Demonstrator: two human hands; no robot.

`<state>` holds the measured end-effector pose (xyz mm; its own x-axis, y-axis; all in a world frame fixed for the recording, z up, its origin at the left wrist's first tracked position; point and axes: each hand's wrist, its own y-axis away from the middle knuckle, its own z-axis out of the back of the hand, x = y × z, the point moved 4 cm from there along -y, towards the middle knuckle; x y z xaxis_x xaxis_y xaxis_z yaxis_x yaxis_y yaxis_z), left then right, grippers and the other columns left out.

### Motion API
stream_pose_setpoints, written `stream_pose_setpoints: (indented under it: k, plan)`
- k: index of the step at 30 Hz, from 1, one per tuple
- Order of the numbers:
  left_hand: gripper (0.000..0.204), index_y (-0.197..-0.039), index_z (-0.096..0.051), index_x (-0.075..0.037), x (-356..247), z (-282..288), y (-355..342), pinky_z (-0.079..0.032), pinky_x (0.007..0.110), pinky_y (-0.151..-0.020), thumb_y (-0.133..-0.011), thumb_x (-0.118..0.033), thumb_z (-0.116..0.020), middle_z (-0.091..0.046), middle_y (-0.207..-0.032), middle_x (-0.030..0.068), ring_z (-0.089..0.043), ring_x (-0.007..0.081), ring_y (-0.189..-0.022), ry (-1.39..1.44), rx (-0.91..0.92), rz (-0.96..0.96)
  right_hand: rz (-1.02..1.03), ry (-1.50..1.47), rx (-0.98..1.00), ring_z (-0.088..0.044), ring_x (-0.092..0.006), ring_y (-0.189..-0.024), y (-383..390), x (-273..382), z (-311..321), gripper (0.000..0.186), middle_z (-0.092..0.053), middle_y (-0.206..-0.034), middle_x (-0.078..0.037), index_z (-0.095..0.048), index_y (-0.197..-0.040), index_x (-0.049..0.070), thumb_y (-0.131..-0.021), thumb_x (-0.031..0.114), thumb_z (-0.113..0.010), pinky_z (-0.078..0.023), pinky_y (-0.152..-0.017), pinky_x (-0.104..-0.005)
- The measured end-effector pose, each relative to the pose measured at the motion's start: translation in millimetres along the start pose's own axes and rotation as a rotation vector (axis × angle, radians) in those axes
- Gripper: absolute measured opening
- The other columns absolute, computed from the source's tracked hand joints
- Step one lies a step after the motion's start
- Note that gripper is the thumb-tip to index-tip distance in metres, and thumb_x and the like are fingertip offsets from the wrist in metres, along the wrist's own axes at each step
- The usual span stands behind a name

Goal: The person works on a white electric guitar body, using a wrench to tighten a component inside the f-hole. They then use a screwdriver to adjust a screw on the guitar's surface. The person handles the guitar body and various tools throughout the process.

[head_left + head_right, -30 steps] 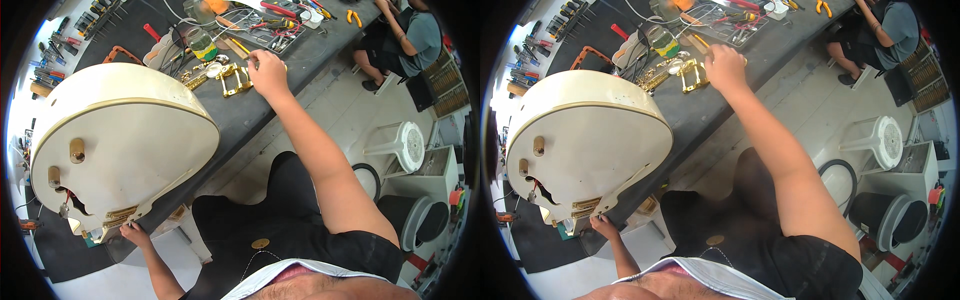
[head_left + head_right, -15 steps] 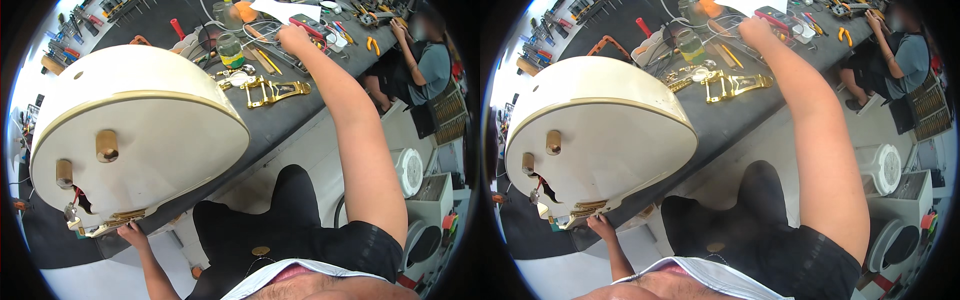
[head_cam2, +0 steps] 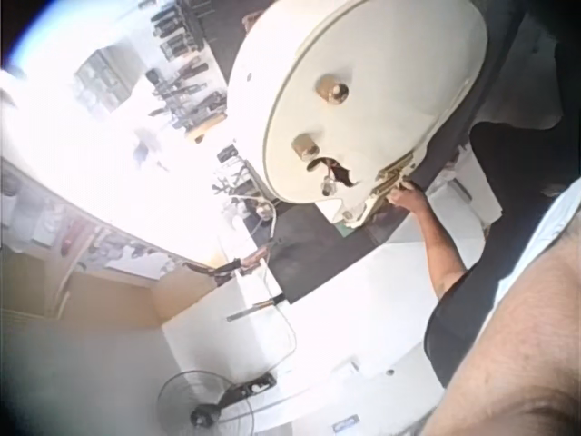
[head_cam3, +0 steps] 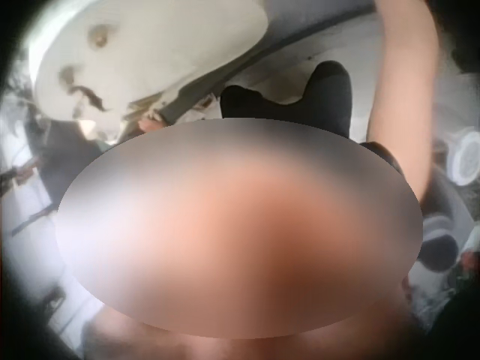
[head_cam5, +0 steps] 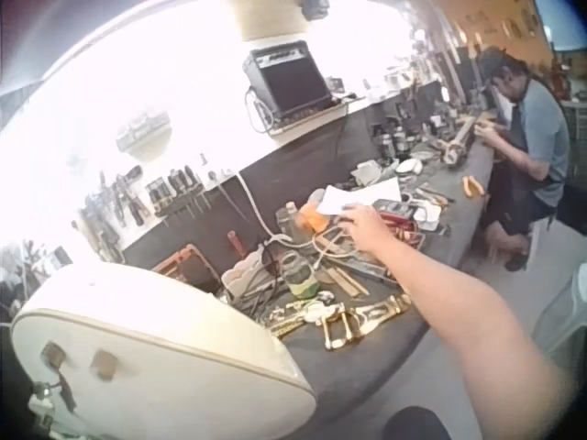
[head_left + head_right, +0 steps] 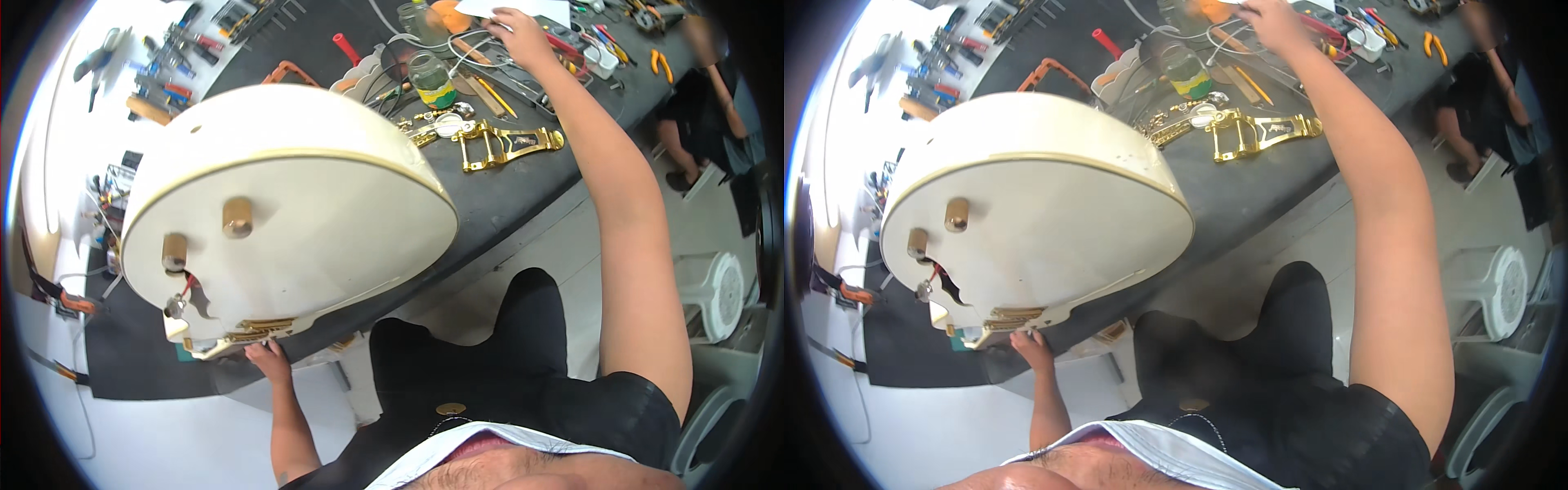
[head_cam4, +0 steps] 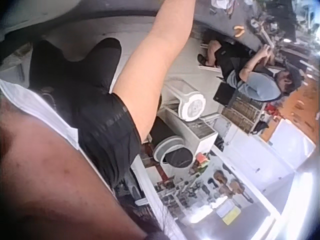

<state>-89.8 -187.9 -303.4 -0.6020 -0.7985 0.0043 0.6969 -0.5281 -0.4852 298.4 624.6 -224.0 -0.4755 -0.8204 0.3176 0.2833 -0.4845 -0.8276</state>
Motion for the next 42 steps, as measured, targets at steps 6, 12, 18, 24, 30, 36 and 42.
stream_pose_setpoints:
  k: [6, 12, 18, 24, 30, 36, 42]
  plan:
    - [0.024, -0.112, -0.065, 0.002, 25, 87, 34, -0.049, 0.052, -0.097, -0.089, -0.004, -0.064, -0.065, -0.113, 0.0248, -0.062, 0.0448, -0.108, 0.006, -0.112, 0.061, 0.126, -0.746, -0.004, -0.071, -0.0319, -0.094, 6, 140, 62, 0.019, -0.075, -0.103, -0.013, -0.076, -0.112, 0.003, -0.093, 0.005, -0.073, -0.055, -0.084, -0.0391]
    - [0.015, -0.106, -0.067, 0.000, -63, 288, -69, -0.054, 0.035, -0.089, -0.100, -0.001, -0.054, -0.069, -0.105, 0.0091, -0.066, 0.0227, -0.096, 0.114, -0.715, 0.087, 0.371, -0.666, 0.202, -0.067, -0.0249, -0.093, 47, 188, 142, 0.028, -0.071, -0.108, -0.008, -0.076, -0.124, 0.008, -0.097, 0.007, -0.072, -0.054, -0.083, -0.0357]
    - [0.034, -0.127, -0.062, 0.009, -265, 368, -141, -0.054, 0.035, -0.102, -0.109, -0.016, -0.050, -0.067, -0.132, 0.0200, -0.066, 0.0299, -0.121, 0.312, -0.654, -0.536, 0.584, -0.803, 0.107, -0.070, -0.0287, -0.087, 46, 220, 176, 0.014, -0.072, -0.092, -0.009, -0.078, -0.100, 0.005, -0.086, 0.004, -0.079, -0.056, -0.077, -0.0397]
    - [0.056, -0.138, -0.059, 0.005, -350, 345, -188, -0.045, 0.042, -0.116, -0.113, -0.039, -0.036, -0.060, -0.147, 0.0245, -0.058, 0.0335, -0.136, 0.707, -0.281, -0.530, 0.605, -0.948, -0.047, -0.070, -0.0300, -0.088, 45, 226, 171, 0.007, -0.070, -0.089, -0.011, -0.076, -0.092, 0.004, -0.085, 0.005, -0.078, -0.057, -0.075, -0.0410]
    - [0.061, -0.138, -0.061, 0.003, -364, 323, -185, -0.037, 0.042, -0.121, -0.110, -0.047, -0.042, -0.062, -0.146, 0.0235, -0.057, 0.0305, -0.137, 0.590, -0.046, -0.483, 0.650, -0.867, -0.088, -0.069, -0.0328, -0.089, 48, 230, 179, 0.007, -0.067, -0.088, -0.012, -0.073, -0.089, 0.003, -0.084, 0.006, -0.077, -0.057, -0.077, -0.0419]
    - [0.054, -0.134, -0.064, 0.003, -367, 329, -180, -0.035, 0.042, -0.121, -0.109, -0.042, -0.048, -0.063, -0.145, 0.0225, -0.057, 0.0305, -0.137, 0.507, -0.063, -0.497, 0.642, -0.784, 0.041, -0.069, -0.0311, -0.096, 51, 236, 168, 0.025, -0.070, -0.098, -0.012, -0.075, -0.107, 0.005, -0.084, 0.011, -0.081, -0.055, -0.085, -0.0408]
    - [0.051, -0.133, -0.064, 0.003, -366, 326, -178, -0.035, 0.042, -0.122, -0.109, -0.038, -0.048, -0.063, -0.145, 0.0227, -0.056, 0.0307, -0.139, 0.523, -0.080, -0.483, 0.607, -0.644, 0.018, -0.068, -0.0223, -0.083, 51, 245, 187, 0.014, -0.071, -0.089, -0.002, -0.078, -0.090, 0.009, -0.078, 0.004, -0.082, -0.051, -0.075, -0.0362]
